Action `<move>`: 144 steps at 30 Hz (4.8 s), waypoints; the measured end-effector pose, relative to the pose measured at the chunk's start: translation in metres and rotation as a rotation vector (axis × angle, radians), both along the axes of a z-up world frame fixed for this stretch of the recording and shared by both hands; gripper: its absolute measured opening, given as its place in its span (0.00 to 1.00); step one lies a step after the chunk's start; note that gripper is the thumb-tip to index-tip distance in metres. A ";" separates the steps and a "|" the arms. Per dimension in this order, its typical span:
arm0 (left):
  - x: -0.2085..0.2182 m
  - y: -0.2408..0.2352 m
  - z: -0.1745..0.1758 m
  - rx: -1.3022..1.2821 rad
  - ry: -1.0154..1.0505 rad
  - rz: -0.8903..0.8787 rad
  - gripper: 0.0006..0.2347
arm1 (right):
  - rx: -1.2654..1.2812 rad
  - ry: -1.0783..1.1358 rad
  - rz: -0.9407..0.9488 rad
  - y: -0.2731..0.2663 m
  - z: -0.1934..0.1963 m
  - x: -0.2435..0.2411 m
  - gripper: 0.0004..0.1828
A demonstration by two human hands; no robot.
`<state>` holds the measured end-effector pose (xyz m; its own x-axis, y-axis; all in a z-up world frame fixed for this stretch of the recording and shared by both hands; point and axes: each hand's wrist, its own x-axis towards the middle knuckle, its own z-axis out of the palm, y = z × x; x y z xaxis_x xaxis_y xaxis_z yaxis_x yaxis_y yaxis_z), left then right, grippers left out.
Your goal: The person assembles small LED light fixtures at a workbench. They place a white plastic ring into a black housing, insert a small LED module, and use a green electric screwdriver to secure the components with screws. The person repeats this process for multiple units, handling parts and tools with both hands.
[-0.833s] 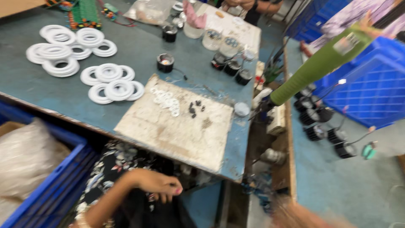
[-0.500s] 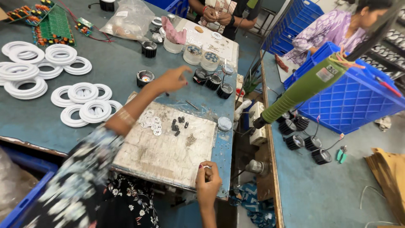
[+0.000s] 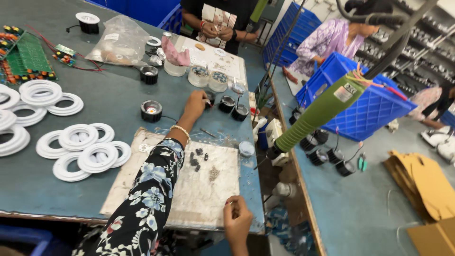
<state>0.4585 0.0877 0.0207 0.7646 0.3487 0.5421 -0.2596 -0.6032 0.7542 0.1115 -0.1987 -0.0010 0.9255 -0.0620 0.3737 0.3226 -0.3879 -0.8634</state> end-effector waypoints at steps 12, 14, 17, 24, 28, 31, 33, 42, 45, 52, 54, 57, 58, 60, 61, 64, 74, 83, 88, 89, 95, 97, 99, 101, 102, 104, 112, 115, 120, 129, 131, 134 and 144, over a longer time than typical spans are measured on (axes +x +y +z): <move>-0.154 0.053 0.111 -0.219 -0.157 -0.339 0.04 | -0.065 -0.080 -0.034 0.012 0.022 -0.011 0.01; -0.211 0.046 0.110 -0.266 -0.091 -0.615 0.03 | -0.019 -0.019 0.017 0.015 0.032 -0.015 0.04; -0.311 0.026 0.087 -0.245 0.014 -0.796 0.04 | 0.430 0.247 0.249 0.031 0.050 -0.032 0.18; -0.443 -0.010 0.047 -0.848 0.419 -0.968 0.17 | 0.875 0.454 0.528 0.059 0.047 -0.098 0.26; -0.467 -0.042 0.038 -1.059 0.385 -0.815 0.26 | 0.772 0.339 0.509 0.061 0.021 -0.109 0.26; -0.473 -0.065 0.033 -1.086 0.386 -0.650 0.33 | 0.785 0.319 0.526 0.065 0.007 -0.119 0.29; -0.470 -0.066 0.032 -0.902 0.206 -0.644 0.35 | 0.653 0.397 0.490 0.054 0.014 -0.119 0.29; -0.470 -0.051 0.048 -0.200 0.368 -0.867 0.46 | -0.237 0.009 0.460 0.037 0.118 -0.127 0.27; -0.472 -0.054 0.055 -0.277 0.493 -0.926 0.43 | -0.270 0.050 0.428 0.049 0.133 -0.125 0.16; -0.475 -0.042 0.057 -0.297 0.273 -0.892 0.41 | -0.284 0.227 0.281 0.050 0.128 -0.113 0.08; -0.475 -0.041 0.055 -0.277 0.266 -0.892 0.41 | -0.301 0.161 0.341 0.050 0.126 -0.115 0.09; -0.475 -0.042 0.052 -0.307 0.288 -0.930 0.42 | -0.193 0.264 0.391 0.047 0.131 -0.116 0.11; -0.474 -0.043 0.053 -0.330 0.294 -0.933 0.42 | -0.135 0.330 0.402 0.047 0.134 -0.114 0.13; -0.474 -0.045 0.052 -0.377 0.307 -0.941 0.42 | -0.250 0.252 0.430 0.051 0.138 -0.110 0.11; -0.473 -0.045 0.051 -0.358 0.308 -0.908 0.41 | -0.307 0.213 0.443 0.053 0.139 -0.108 0.10; -0.468 -0.047 0.047 -0.297 0.312 -0.806 0.41 | -0.361 0.145 0.476 0.061 0.140 -0.104 0.10; -0.429 -0.045 0.023 -0.137 0.252 -0.568 0.42 | -0.231 0.123 0.401 0.083 0.122 -0.067 0.08; -0.427 -0.053 0.006 -0.185 0.235 -0.341 0.44 | -0.076 0.252 0.520 0.074 0.084 -0.014 0.06; -0.425 -0.066 0.009 -0.338 0.162 -0.236 0.41 | 0.053 0.214 0.548 0.072 0.078 -0.017 0.07; -0.421 -0.067 0.011 -0.338 0.171 -0.220 0.40 | 0.067 0.228 0.532 0.073 0.079 -0.017 0.07; -0.413 -0.049 0.026 -0.311 0.209 -0.334 0.35 | 0.074 0.343 0.412 0.083 0.081 -0.014 0.08; -0.418 -0.045 0.030 -0.403 0.068 -0.350 0.28 | 0.065 0.291 0.407 0.083 0.082 -0.013 0.08; -0.423 -0.044 0.034 -0.506 -0.082 -0.300 0.19 | 0.102 0.246 0.438 0.081 0.081 -0.012 0.08; -0.420 -0.048 0.038 -0.568 0.021 -0.253 0.16 | 0.128 0.225 0.453 0.081 0.078 -0.013 0.07; -0.417 -0.051 0.041 -0.601 0.071 -0.230 0.15 | 0.133 0.223 0.454 0.081 0.077 -0.012 0.07; -0.419 -0.055 0.044 -0.646 0.084 -0.213 0.13 | 0.146 0.241 0.453 0.080 0.075 -0.012 0.06; -0.425 -0.057 0.060 -0.443 0.022 -0.064 0.14 | 0.265 0.182 0.471 0.083 0.074 -0.021 0.09; -0.428 -0.057 0.061 -0.311 -0.011 0.014 0.13 | 0.255 0.123 0.349 0.091 0.072 -0.024 0.09; -0.433 -0.058 0.060 -0.234 -0.035 0.040 0.08 | 0.146 0.003 0.277 0.101 0.065 -0.031 0.09; -0.432 -0.054 0.057 -0.229 0.039 -0.009 0.06 | 0.210 0.157 0.453 0.083 0.059 -0.015 0.08; -0.429 -0.050 0.052 -0.280 0.129 -0.063 0.06 | 0.233 0.227 0.529 0.076 0.059 -0.009 0.08; -0.422 -0.042 0.039 -0.402 0.198 -0.188 0.07 | 0.270 0.392 0.632 0.063 0.060 0.001 0.08; -0.403 -0.028 0.014 -0.684 0.304 -0.546 0.09 | 0.239 0.635 0.774 0.055 0.073 0.024 0.09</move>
